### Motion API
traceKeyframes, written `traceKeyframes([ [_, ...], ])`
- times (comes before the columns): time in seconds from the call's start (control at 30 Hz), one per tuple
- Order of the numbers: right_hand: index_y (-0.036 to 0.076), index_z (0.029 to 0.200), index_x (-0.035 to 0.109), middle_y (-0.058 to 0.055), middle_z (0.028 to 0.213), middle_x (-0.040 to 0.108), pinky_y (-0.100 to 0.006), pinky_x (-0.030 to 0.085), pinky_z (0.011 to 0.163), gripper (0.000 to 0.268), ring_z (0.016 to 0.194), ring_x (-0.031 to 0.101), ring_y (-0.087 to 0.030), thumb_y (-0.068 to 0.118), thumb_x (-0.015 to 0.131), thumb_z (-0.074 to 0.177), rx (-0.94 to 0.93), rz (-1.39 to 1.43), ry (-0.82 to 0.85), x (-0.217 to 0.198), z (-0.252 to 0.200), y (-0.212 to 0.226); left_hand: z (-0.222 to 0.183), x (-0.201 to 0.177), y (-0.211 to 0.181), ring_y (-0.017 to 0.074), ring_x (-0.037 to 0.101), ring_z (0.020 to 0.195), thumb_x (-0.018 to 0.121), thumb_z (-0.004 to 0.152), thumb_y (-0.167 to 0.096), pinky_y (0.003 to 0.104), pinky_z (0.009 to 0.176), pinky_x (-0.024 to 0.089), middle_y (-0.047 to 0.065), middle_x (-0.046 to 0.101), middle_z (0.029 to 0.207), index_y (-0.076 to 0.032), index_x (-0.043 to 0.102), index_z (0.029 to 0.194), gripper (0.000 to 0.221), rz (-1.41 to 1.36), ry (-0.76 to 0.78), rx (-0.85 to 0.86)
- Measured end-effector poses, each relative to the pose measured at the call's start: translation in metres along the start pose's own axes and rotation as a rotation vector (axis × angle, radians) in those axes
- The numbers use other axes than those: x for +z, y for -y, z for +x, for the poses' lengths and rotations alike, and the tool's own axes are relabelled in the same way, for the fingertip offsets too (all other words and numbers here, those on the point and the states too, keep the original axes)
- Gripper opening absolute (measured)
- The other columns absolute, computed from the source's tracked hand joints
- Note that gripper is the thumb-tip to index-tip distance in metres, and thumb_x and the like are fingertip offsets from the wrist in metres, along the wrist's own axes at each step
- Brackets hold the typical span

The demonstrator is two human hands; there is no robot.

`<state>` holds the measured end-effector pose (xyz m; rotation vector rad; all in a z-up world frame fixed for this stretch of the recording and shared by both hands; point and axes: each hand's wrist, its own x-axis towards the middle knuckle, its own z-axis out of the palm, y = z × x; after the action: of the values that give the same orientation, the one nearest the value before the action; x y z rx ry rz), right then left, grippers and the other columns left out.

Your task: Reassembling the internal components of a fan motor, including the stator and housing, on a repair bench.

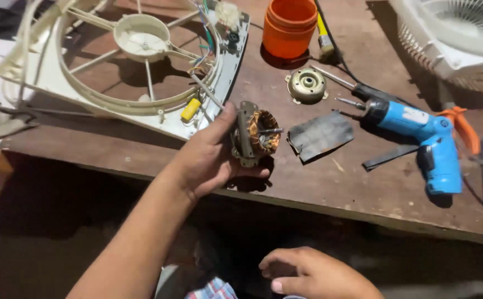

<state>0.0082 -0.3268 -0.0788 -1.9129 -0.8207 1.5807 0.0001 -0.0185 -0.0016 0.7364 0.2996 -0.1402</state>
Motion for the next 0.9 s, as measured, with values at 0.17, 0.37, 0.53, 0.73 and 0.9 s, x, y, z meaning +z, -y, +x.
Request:
traceKeyframes([
  [0.17, 0.018, 0.139, 0.09, 0.001, 0.122, 0.104, -0.03, 0.079, 0.101, 0.044, 0.109, 0.099, -0.011, 0.04, 0.088, 0.1, -0.541, -0.197, -0.499, -0.067, -0.067, 0.079, -0.006, 0.036, -0.002, 0.0336, 0.076, 0.11, 0.063, 0.097, -0.067, 0.073, 0.095, 0.068, 0.018, 0.079, 0.12, -0.009, 0.075, 0.148, 0.079, 0.242, -0.134, 0.082],
  [0.37, 0.021, 0.182, 0.042, -0.014, 0.187, 0.048, -0.054, 0.04, 0.135, 0.123, 0.169, 0.048, -0.035, 0.045, 0.107, 0.08, -0.509, -0.665, -0.714, -0.173, -0.008, 0.148, -0.012, 0.077, -0.021, 0.0383, 0.084, 0.111, 0.06, 0.092, -0.07, 0.054, 0.08, 0.072, 0.021, 0.085, 0.134, -0.003, 0.065, 0.145, 0.086, 0.45, -0.317, 0.107],
  [0.53, 0.011, 0.17, 0.063, -0.024, 0.158, 0.077, -0.071, 0.059, 0.118, 0.109, 0.142, 0.073, -0.056, 0.033, 0.113, 0.076, -0.536, -0.633, -0.626, -0.201, 0.04, 0.144, 0.022, 0.015, 0.006, 0.0474, 0.07, 0.136, 0.081, 0.096, -0.073, 0.071, 0.093, 0.072, 0.028, 0.063, 0.158, 0.002, 0.055, 0.166, 0.106, 0.252, -0.106, 0.227],
  [0.73, 0.01, 0.171, 0.062, -0.024, 0.16, 0.078, -0.071, 0.055, 0.124, 0.105, 0.149, 0.07, -0.054, 0.025, 0.11, 0.078, -0.57, -0.467, -0.536, -0.212, 0.047, 0.141, 0.028, 0.008, 0.008, 0.0357, 0.075, 0.125, 0.097, 0.095, -0.027, 0.06, 0.083, 0.077, 0.014, 0.067, 0.149, -0.001, 0.061, 0.166, 0.084, 0.218, -0.167, 0.26],
  [0.9, 0.009, 0.169, 0.064, -0.023, 0.158, 0.08, -0.07, 0.052, 0.129, 0.104, 0.15, 0.07, -0.052, 0.019, 0.111, 0.076, -0.602, -0.365, -0.518, -0.22, 0.058, 0.127, 0.023, 0.025, -0.003, 0.0281, 0.084, 0.103, 0.104, 0.087, -0.032, 0.041, 0.066, 0.075, 0.015, 0.076, 0.119, 0.007, 0.064, 0.158, 0.09, 0.344, -0.296, 0.263],
])
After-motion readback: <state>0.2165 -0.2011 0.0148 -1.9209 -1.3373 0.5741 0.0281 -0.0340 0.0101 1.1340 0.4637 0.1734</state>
